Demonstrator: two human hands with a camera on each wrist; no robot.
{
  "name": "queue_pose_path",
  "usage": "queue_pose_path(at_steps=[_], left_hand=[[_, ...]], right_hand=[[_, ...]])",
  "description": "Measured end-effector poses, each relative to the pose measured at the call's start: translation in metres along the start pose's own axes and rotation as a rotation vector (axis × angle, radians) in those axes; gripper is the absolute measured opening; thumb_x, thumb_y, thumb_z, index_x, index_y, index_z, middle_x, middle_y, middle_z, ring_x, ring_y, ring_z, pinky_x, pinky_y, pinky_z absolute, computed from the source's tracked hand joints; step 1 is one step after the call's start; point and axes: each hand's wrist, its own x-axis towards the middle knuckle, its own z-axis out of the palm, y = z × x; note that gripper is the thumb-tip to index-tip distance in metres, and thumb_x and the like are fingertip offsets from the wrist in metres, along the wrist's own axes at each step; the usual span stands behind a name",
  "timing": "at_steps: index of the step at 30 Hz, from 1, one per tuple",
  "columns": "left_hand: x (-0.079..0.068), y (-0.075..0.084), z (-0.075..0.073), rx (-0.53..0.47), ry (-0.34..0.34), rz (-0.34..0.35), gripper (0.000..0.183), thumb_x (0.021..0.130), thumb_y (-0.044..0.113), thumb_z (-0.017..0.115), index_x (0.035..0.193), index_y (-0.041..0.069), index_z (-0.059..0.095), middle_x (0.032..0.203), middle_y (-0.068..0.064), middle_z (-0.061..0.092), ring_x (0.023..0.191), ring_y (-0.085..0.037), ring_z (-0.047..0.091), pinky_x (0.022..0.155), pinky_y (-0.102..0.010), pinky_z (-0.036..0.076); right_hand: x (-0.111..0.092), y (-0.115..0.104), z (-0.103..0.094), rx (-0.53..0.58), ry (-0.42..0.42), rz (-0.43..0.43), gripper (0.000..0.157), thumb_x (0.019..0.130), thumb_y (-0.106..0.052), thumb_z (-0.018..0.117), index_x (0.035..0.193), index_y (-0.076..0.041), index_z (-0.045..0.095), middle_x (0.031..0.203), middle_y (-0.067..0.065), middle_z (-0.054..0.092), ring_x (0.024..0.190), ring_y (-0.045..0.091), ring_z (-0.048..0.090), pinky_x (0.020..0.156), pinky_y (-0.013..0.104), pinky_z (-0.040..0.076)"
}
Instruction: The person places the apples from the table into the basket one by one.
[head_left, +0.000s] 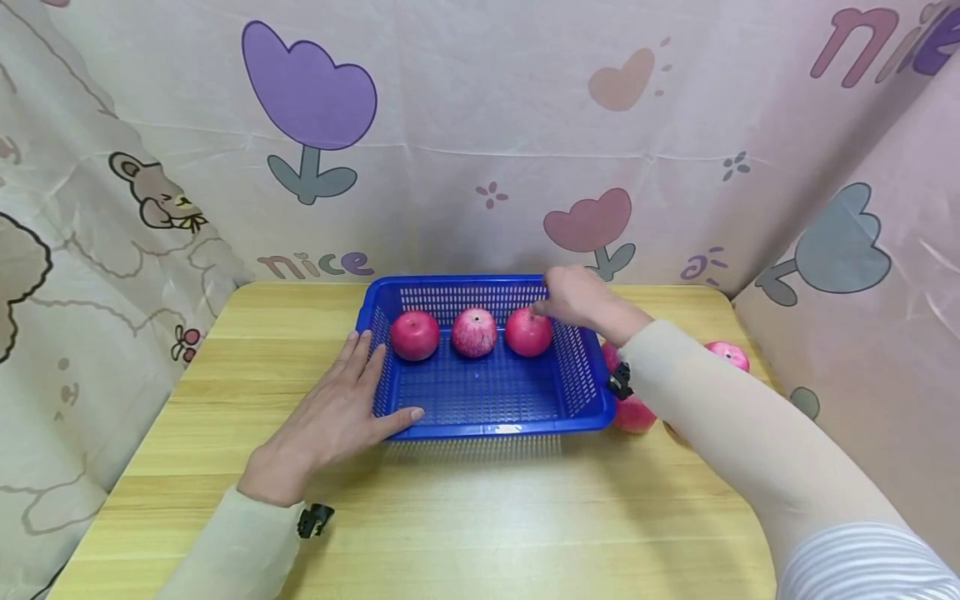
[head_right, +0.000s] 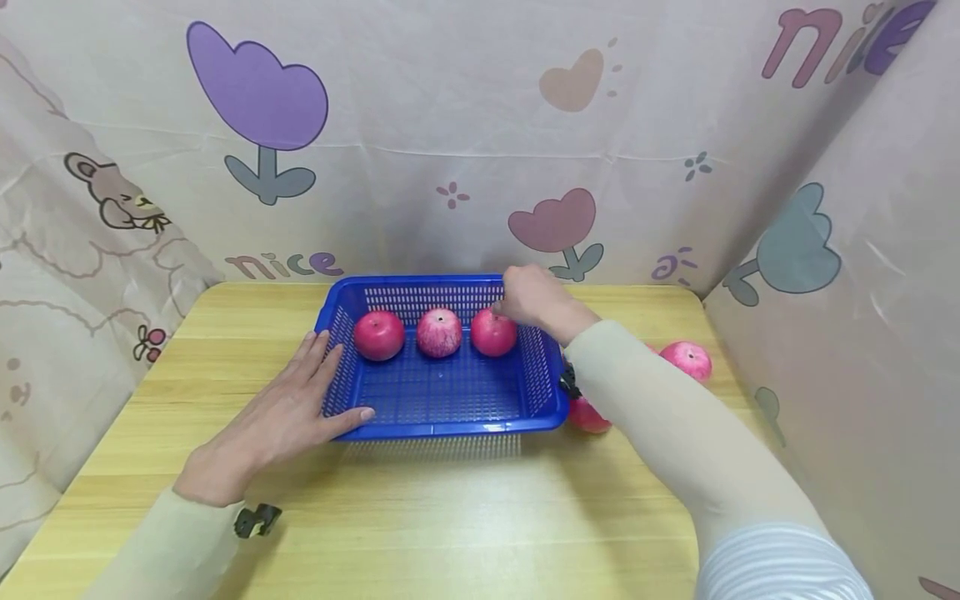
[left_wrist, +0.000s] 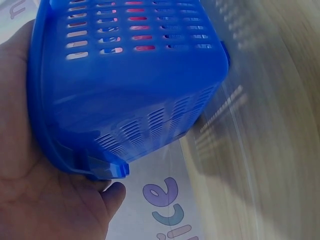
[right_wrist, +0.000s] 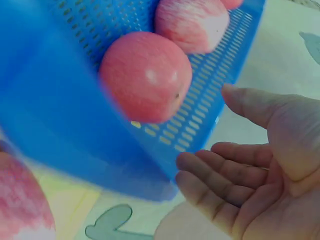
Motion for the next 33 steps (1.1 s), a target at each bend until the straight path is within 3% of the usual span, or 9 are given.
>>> queue_pose_path(at_steps=[7,12,21,33], left_hand=[[0.0,0.0,0.001,0.003,0.007,-0.005,0.124,0.087,0.092,0.043,0.167,0.001,0.021,0.177,-0.023,0.001,0.164,-0.043,-0.002,0.127,-0.066,0.019],[0.0,-0.001,0.002,0.009,0.013,0.002,0.124,0.087,0.093,0.041,0.167,0.0,0.022,0.176,-0.024,0.001,0.164,-0.043,-0.002,0.127,-0.066,0.02],[0.0,-0.001,0.002,0.011,0.011,0.003,0.122,0.088,0.093,0.04,0.167,0.001,0.021,0.177,-0.023,-0.002,0.164,-0.041,-0.006,0.126,-0.067,0.02],[0.0,-0.001,0.003,-0.01,0.01,-0.002,0.121,0.089,0.091,0.042,0.168,0.002,0.02,0.177,-0.022,-0.002,0.164,-0.04,-0.007,0.126,-0.068,0.02]], right_hand=[[-0.018,0.022,-0.007,0.112,0.103,0.011,0.039,0.098,-0.031,0.073,0.119,0.002,0.073,0.106,0.02,0.076,0.1,0.038,0.07,0.092,0.053,0.058],[-0.032,0.036,-0.008,0.167,0.149,0.027,0.036,0.099,-0.026,0.071,0.121,0.003,0.074,0.105,0.019,0.076,0.093,0.034,0.069,0.083,0.048,0.06],[-0.057,0.057,-0.006,0.197,0.211,0.064,0.027,0.102,-0.023,0.065,0.113,-0.001,0.075,0.099,0.017,0.076,0.088,0.034,0.067,0.08,0.049,0.057],[-0.08,0.083,0.002,0.255,0.286,0.093,0.027,0.102,-0.023,0.067,0.113,0.0,0.076,0.102,0.019,0.077,0.096,0.038,0.069,0.087,0.055,0.055]])
